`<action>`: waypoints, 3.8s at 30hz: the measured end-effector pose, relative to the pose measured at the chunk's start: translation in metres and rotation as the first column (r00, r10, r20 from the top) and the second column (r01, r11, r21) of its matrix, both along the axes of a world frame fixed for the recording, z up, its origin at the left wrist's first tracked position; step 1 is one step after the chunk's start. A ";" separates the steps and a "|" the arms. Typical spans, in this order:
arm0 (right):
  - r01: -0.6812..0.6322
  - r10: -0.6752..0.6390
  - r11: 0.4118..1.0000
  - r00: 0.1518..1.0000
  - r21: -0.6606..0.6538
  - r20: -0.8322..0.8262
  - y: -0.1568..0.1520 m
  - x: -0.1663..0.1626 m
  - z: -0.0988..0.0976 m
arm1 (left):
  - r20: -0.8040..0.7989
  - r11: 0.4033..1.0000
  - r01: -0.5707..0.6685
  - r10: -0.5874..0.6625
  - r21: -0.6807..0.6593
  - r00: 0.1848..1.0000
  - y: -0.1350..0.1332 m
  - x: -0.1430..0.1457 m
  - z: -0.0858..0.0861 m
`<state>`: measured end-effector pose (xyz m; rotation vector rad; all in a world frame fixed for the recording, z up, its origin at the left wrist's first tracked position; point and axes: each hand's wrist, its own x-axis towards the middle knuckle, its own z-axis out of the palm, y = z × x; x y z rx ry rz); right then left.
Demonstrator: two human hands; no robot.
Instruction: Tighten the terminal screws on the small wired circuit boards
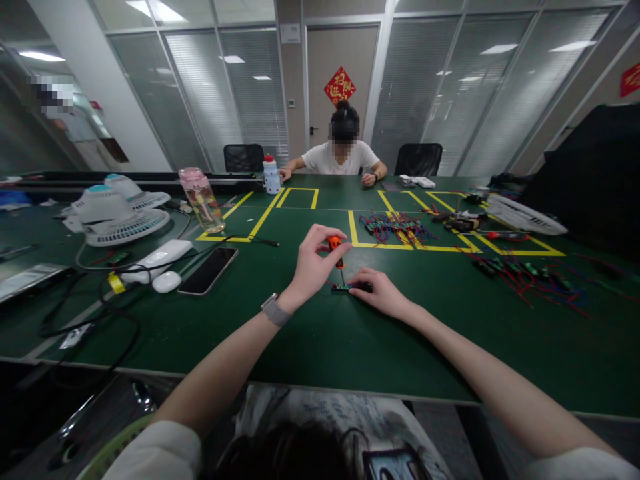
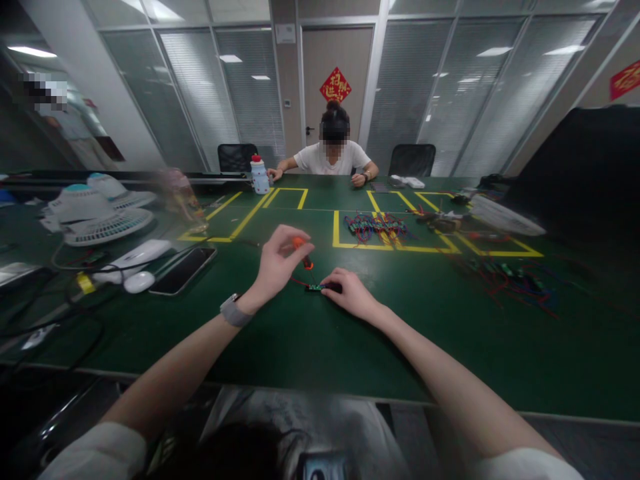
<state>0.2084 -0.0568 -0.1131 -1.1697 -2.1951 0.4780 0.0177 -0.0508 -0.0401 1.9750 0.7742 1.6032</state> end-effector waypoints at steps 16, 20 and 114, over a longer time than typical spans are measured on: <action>-0.002 0.002 1.000 1.000 0.005 -0.003 -0.001 0.000 0.001 | 0.024 0.998 0.055 -0.055 -0.011 0.998 0.005 0.002 -0.008; -0.002 0.002 1.000 1.000 0.000 -0.002 -0.002 -0.001 0.002 | -0.022 0.991 -0.118 0.120 0.069 0.993 0.003 0.000 -0.007; 0.004 -0.004 1.000 0.999 0.006 0.036 -0.002 -0.002 0.006 | -0.014 0.991 -0.049 0.051 0.124 0.999 -0.004 0.001 -0.006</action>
